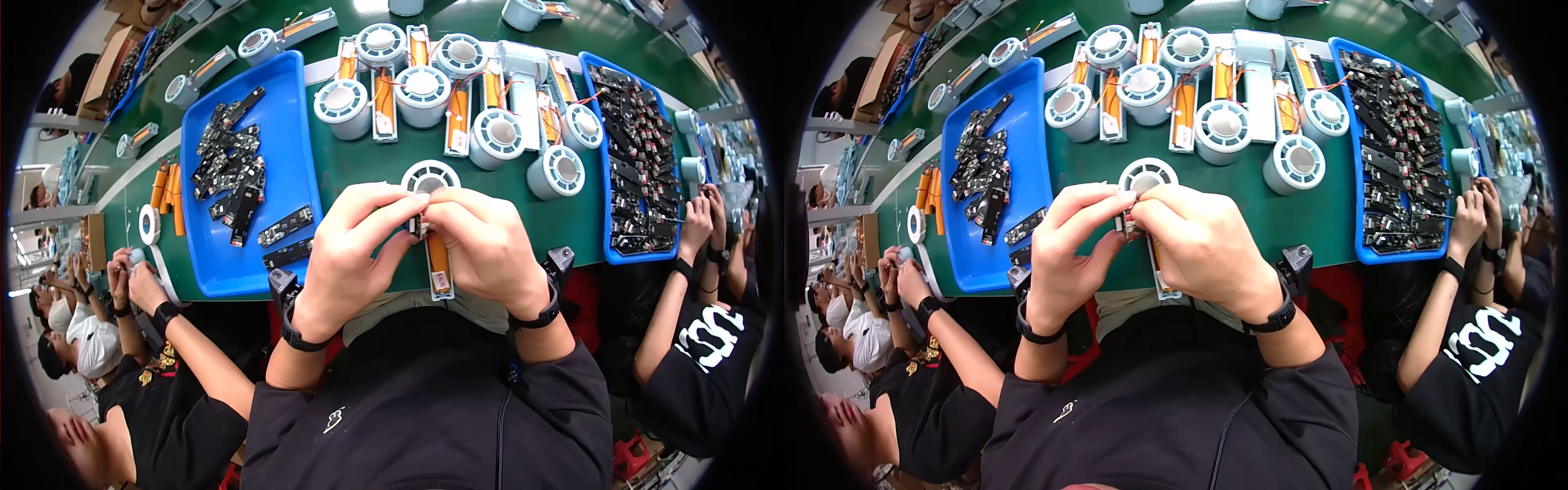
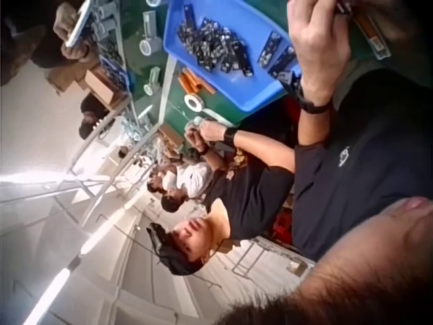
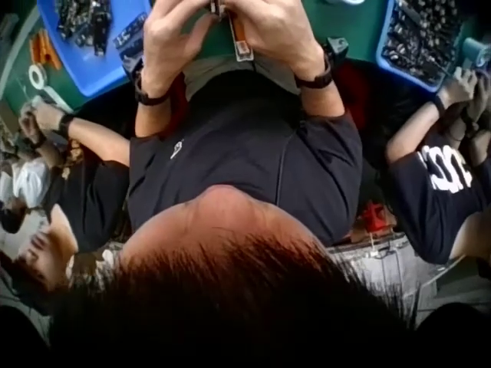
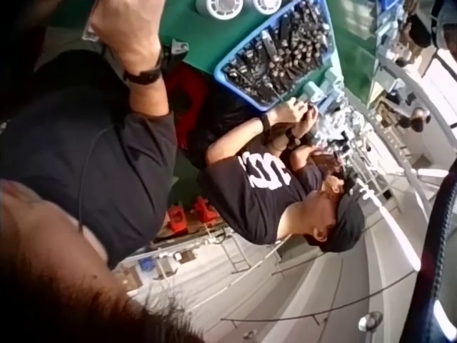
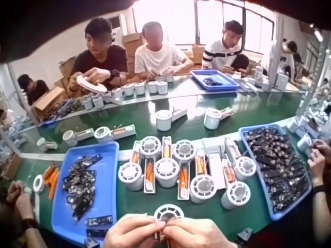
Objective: The person picks up a circuit board and a fan housing, connects the motor wires to the board, and presses the board into the housing. They then retrieve a battery, connect its wires to the board, and tuck the battery into the housing before setting the assembly aside.
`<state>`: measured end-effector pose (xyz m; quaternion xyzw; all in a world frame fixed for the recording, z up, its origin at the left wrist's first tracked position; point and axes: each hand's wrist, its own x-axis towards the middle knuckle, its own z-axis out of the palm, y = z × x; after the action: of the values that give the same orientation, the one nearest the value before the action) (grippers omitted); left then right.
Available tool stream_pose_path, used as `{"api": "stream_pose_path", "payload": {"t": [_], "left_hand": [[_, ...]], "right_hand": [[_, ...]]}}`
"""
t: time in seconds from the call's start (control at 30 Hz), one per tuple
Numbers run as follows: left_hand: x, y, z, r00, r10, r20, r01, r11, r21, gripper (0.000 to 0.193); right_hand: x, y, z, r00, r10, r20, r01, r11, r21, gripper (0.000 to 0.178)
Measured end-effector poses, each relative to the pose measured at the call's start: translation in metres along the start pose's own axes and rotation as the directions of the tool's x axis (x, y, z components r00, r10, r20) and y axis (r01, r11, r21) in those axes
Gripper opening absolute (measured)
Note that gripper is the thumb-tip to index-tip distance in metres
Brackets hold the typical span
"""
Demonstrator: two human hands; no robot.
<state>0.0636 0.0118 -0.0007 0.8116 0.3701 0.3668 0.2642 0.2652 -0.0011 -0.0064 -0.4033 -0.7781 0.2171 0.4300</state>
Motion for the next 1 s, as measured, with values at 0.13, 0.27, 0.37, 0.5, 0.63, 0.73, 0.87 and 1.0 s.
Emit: {"api": "stream_pose_path", "payload": {"t": [0.13,0.27,0.37,0.5,0.63,0.73,0.87,1.0], "left_hand": [[0.01,-0.006,0.013,0.999,0.041,-0.004,-0.041,0.999,-0.001,0.047],[0.021,-0.002,0.032,0.995,0.096,-0.032,-0.096,0.995,-0.001,0.043],[0.029,0.002,0.051,0.991,0.125,-0.038,-0.123,0.991,0.044,0.041],[0.03,0.024,0.069,0.988,0.141,-0.063,-0.135,0.986,0.099,0.042],[0.034,0.023,0.084,0.979,0.171,-0.114,-0.151,0.974,0.167,0.043],[0.035,0.023,0.084,0.977,0.183,-0.109,-0.162,0.97,0.179,0.044],[0.023,0.023,0.056,0.983,0.155,-0.094,-0.122,0.949,0.292,0.043],[0.025,0.007,0.043,0.979,0.086,-0.184,-0.017,0.937,0.348,0.045]], "right_hand": [[-0.006,0.015,-0.005,0.999,-0.039,-0.034,0.037,0.998,-0.047,0.019],[-0.018,0.024,-0.022,0.997,-0.04,-0.063,0.035,0.996,-0.079,0.021],[-0.029,0.035,-0.041,1.0,-0.019,-0.018,0.017,0.997,-0.08,0.022],[-0.039,0.032,-0.057,0.998,0.006,-0.069,-0.007,1.0,-0.014,0.02],[-0.052,0.031,-0.052,0.98,0.092,-0.179,-0.098,0.995,-0.022,0.018],[-0.052,0.033,-0.051,0.974,0.133,-0.182,-0.139,0.99,-0.025,0.018],[-0.037,0.023,-0.03,0.97,0.087,-0.226,-0.071,0.994,0.077,0.018],[-0.027,0.018,-0.011,0.948,0.033,-0.317,-0.028,0.999,0.02,0.027]]}}
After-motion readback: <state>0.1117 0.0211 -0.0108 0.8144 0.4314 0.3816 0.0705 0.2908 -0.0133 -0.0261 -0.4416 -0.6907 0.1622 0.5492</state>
